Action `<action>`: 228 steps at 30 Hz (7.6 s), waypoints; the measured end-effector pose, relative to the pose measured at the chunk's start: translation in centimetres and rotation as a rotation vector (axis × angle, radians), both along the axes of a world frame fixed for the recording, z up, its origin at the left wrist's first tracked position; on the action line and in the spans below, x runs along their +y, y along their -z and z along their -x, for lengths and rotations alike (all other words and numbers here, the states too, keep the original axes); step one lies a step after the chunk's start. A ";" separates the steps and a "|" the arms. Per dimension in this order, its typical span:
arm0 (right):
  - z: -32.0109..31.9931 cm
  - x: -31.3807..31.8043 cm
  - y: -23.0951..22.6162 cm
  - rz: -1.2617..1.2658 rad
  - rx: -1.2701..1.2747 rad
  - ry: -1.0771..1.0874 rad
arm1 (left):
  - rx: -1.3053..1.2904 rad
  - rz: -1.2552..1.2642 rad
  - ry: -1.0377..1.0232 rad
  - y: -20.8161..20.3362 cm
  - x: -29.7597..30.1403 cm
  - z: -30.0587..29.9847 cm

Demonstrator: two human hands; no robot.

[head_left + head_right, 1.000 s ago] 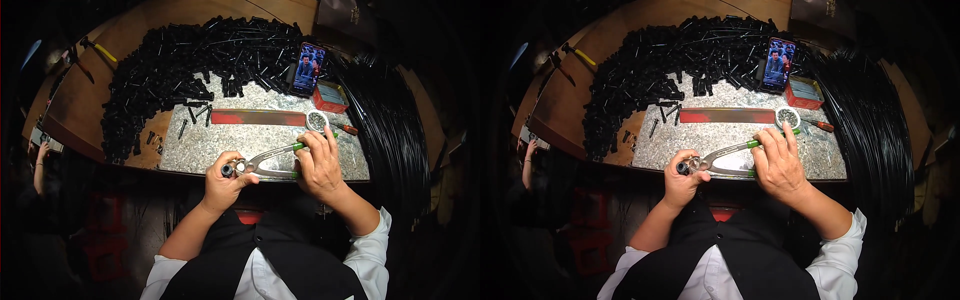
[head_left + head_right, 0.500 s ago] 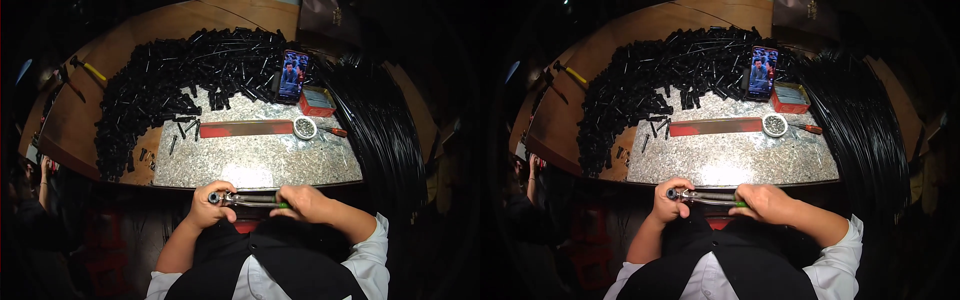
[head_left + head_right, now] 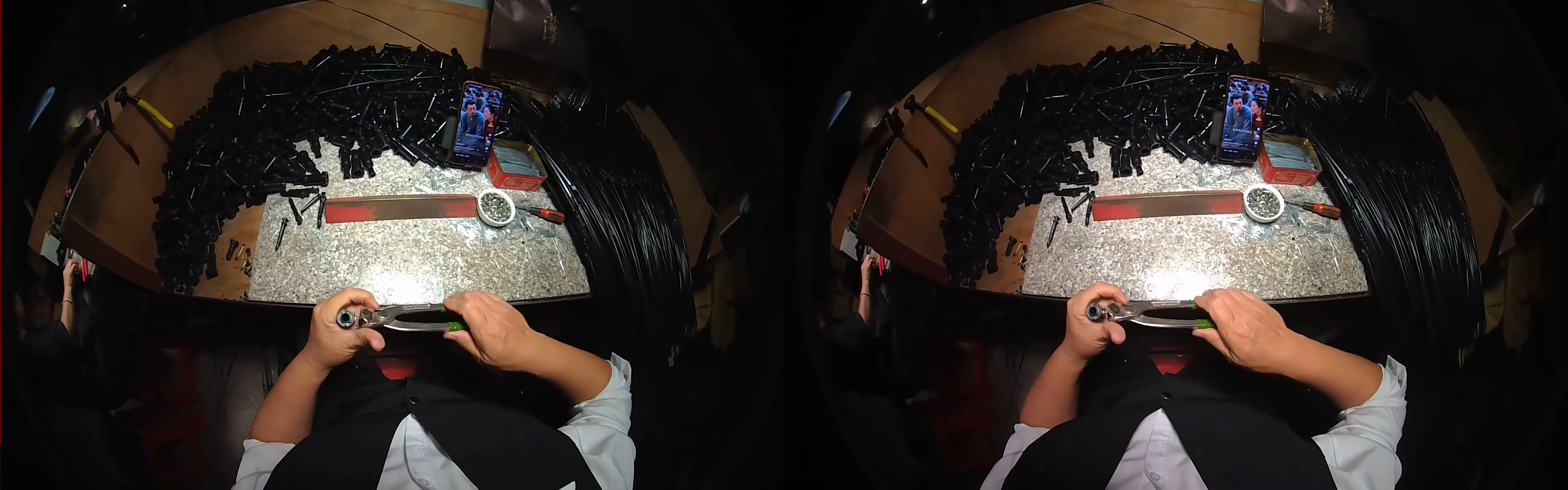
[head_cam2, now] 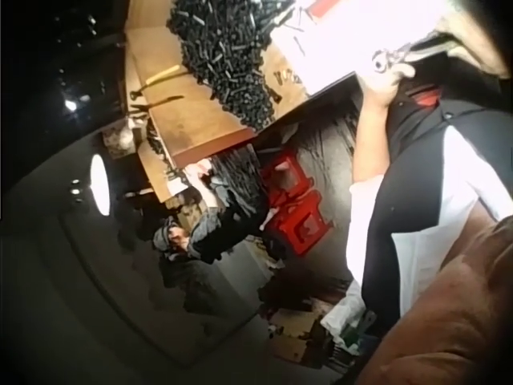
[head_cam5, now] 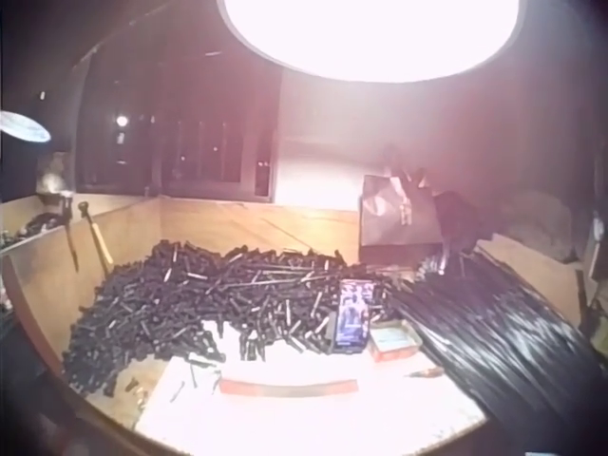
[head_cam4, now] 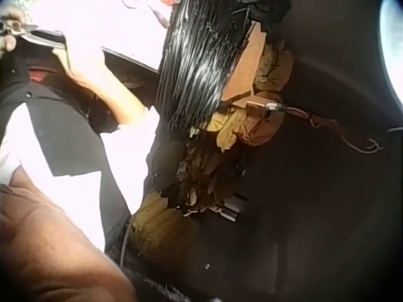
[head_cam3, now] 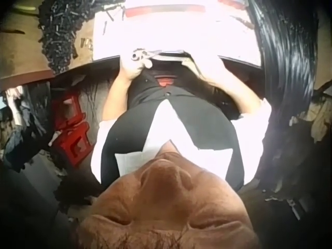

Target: Manually assembling and crimping wire components into plastic housings at a production workbench.

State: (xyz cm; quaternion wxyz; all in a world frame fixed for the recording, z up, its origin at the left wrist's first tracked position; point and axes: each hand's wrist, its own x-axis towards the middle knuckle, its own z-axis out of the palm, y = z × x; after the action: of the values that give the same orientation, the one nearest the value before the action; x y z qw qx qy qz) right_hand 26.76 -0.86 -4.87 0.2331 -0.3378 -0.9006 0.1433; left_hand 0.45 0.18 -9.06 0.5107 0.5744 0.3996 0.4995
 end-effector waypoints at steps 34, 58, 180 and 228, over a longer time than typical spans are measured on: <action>-0.6 0.4 0.0 0.412 -0.105 -0.078 | 0.108 -0.168 0.204 -0.7 0.5 -1.2; 1.2 -0.1 2.3 0.592 0.034 0.070 | 0.011 -0.229 -0.018 1.2 -0.2 -2.2; 9.9 1.4 2.6 0.410 0.766 -0.042 | 0.057 -0.133 -0.123 0.0 -1.6 -2.3; 10.2 1.9 3.7 0.363 0.802 -0.148 | 0.065 -0.265 -0.086 0.7 -1.1 -1.7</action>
State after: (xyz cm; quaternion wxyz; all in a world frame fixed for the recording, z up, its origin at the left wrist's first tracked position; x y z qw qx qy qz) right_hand 16.60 1.06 -8.55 0.4900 -0.2254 -0.7210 0.4351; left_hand 2.18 -0.88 -9.77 0.3954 0.6351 0.3706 0.5504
